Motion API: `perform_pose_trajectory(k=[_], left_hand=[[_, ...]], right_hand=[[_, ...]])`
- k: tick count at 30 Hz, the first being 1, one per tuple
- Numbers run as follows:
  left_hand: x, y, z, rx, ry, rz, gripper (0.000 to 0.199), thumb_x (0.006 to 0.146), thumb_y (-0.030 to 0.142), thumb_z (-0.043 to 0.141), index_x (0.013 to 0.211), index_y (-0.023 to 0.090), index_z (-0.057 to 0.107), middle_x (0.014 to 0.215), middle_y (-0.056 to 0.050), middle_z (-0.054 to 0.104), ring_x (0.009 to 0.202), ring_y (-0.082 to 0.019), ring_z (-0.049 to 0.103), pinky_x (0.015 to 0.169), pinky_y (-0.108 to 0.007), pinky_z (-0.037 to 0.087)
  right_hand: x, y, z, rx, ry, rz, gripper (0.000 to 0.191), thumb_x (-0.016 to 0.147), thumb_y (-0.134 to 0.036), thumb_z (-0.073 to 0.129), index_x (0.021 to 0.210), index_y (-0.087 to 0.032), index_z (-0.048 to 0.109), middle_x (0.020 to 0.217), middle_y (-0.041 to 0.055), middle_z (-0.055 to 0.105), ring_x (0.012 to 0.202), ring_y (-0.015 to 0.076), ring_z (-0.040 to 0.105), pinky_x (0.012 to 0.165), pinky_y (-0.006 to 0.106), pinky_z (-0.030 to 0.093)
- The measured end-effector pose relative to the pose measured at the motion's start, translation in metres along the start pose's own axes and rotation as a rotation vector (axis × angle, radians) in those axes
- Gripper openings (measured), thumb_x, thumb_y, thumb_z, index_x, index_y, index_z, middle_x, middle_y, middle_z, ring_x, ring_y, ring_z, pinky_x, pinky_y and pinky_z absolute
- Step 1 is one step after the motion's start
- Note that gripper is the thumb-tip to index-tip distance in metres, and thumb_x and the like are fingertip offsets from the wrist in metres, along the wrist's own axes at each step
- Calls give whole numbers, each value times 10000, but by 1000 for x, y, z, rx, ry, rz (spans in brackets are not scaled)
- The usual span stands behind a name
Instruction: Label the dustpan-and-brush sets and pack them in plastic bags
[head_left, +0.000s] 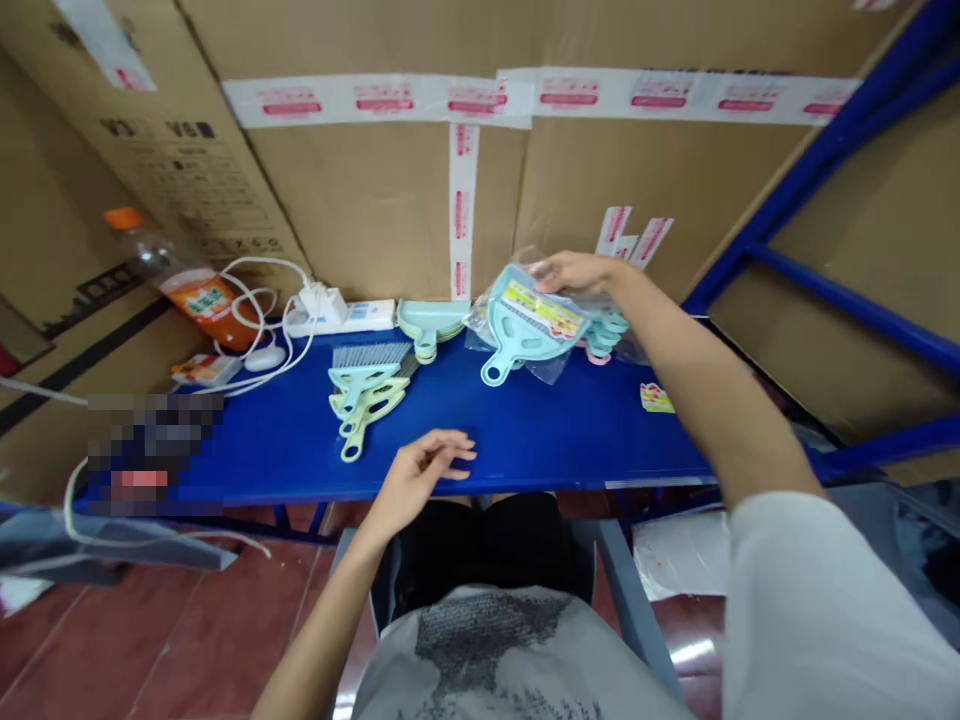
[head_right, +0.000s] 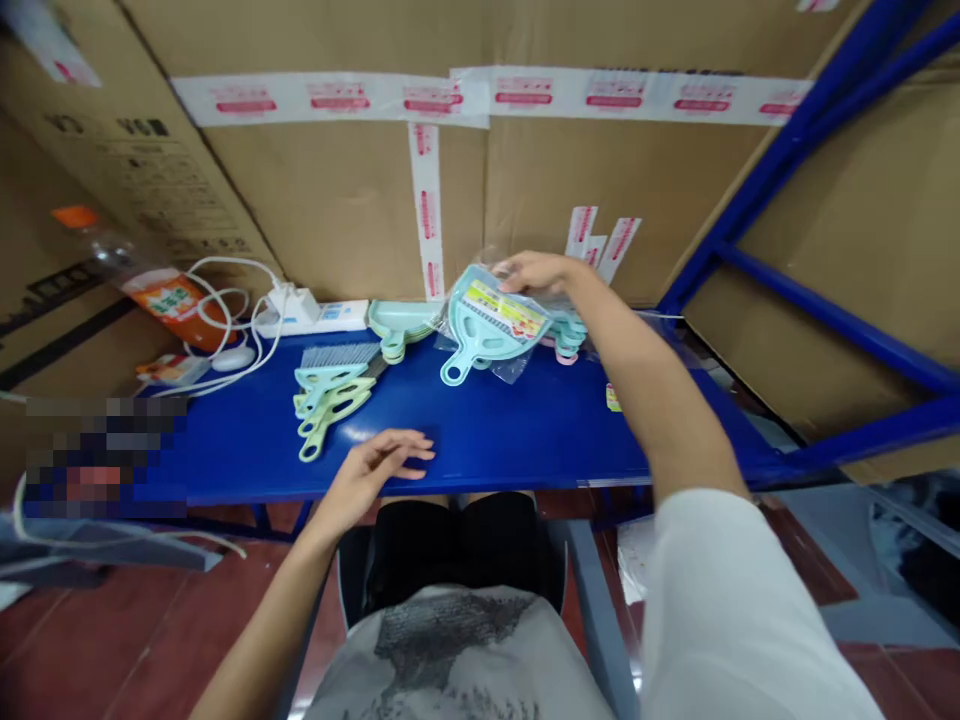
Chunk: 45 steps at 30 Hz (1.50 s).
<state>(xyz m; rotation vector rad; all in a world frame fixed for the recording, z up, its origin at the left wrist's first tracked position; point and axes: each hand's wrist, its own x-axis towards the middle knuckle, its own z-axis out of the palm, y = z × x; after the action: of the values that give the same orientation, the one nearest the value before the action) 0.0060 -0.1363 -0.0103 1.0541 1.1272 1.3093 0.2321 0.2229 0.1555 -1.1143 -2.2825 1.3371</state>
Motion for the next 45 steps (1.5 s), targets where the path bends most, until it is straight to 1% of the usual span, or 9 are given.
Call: perform_pose_trajectory(k=[3,8,16,20,23,25,32,37,45], left_hand=[[-1,-4,2,170,-38,30,349,1028,482,738,1180,184,840,1197,-137,824,1142,-289,801,946,-394,708],[1,0,2,165,-97,34,378,1049,511,698,1182,188,843,1149,-131,827,1075,-286,809,937,-419,713],[2,-3,3,228,-76,47,369,1098,480,611,1183,190,823,1124,-116,803,1012,-253,801,872,-393,723],[12,0,17,462,-14,194,323,1136,388,511,1231,240,782,1255,-113,769,936,-222,775,791,-369,705],[41,12,36,731,3,483,305,1119,260,492,1299,243,738,1375,-136,731,1280,-302,698,1090,-493,627],[69,20,49,900,-20,606,353,1099,201,475,1378,202,691,1430,-167,695,1385,-327,626,1138,-519,595],[167,26,66,1393,-127,643,421,1104,221,519,1500,93,584,1678,-271,512,1622,-431,402,1250,-650,448],[197,30,52,1376,-254,659,322,1128,221,482,1380,125,658,1490,-214,697,1543,-359,544,1228,-532,498],[205,20,43,1156,-290,722,219,1121,202,486,1107,180,703,1261,-187,781,1527,-340,568,1216,-547,526]], right_hand=[[46,-2,-5,-330,-8,-59,455,867,-36,788,1316,-110,793,1253,155,829,1003,249,808,911,390,651],[98,13,12,-572,-48,-158,438,833,36,664,1191,-120,862,1182,116,853,1024,252,801,979,391,626],[119,47,43,-819,11,-279,486,878,-14,616,1286,-139,849,1212,119,847,1041,248,776,952,312,538],[116,56,61,-854,118,-309,430,907,-35,602,1236,-132,861,1270,126,829,1160,235,737,1034,281,487],[113,58,76,-848,180,-295,399,947,-41,573,1215,-127,855,1265,127,828,1145,209,738,1023,258,483],[111,58,84,-845,216,-272,372,960,-39,569,1194,-110,849,1241,143,831,1125,202,742,1002,252,488],[74,34,75,-827,388,-261,436,958,-92,617,1365,-88,774,1313,192,795,1199,276,733,1057,323,529],[18,24,66,-849,515,-278,464,1036,-114,442,1354,-100,780,1345,205,777,1268,345,719,1142,441,526],[-26,73,103,-872,251,-334,481,986,-55,496,1360,-144,786,1521,186,693,1415,312,676,1198,430,530]])
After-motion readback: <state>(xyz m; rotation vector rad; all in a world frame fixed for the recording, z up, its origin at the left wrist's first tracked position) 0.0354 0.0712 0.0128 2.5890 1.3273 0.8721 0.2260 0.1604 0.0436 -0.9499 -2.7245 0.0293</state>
